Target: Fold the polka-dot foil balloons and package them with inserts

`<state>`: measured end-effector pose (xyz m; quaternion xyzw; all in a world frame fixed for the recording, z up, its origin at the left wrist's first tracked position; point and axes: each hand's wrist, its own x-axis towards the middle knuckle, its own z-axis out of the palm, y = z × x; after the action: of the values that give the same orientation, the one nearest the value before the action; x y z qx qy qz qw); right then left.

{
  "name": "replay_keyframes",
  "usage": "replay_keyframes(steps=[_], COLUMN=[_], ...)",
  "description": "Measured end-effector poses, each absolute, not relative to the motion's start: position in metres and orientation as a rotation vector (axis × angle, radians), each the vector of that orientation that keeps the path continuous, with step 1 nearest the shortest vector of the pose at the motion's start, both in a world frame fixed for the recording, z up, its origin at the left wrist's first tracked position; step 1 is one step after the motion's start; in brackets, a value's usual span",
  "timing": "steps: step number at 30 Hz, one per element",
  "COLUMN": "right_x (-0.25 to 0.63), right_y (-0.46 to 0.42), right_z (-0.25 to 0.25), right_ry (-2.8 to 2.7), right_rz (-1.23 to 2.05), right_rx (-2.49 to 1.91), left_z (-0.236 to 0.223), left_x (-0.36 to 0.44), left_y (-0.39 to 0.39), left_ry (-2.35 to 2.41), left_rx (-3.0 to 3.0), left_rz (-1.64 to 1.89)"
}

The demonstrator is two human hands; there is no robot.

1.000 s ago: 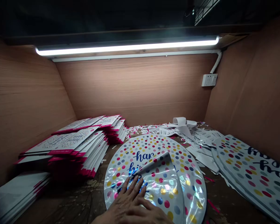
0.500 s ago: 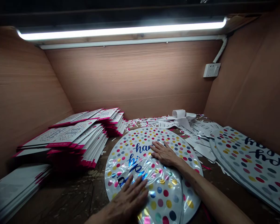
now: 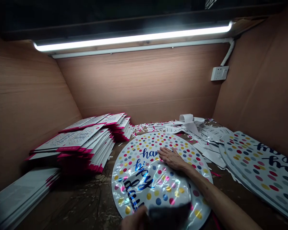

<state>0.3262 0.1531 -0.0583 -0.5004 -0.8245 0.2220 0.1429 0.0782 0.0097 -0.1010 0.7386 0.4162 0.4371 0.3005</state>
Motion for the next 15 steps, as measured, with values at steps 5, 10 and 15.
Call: replay_keyframes(steps=[5,10,15], right_x=[0.346,0.335,0.297], right_y=[0.154,0.107,0.040], right_z=[-0.036,-0.012,-0.013], right_ry=[-2.135,-2.066,-2.597], right_rz=[0.679,0.471,0.332], right_rx=[-1.469,-1.419,-0.991], left_z=[-0.064,-0.054,-0.054], left_x=[0.080,0.082,0.082], left_y=[0.027,0.035,0.031], left_ry=[1.363,1.257,1.256], left_rx=[0.701,0.422,0.426], left_rz=[1.116,1.119,1.176])
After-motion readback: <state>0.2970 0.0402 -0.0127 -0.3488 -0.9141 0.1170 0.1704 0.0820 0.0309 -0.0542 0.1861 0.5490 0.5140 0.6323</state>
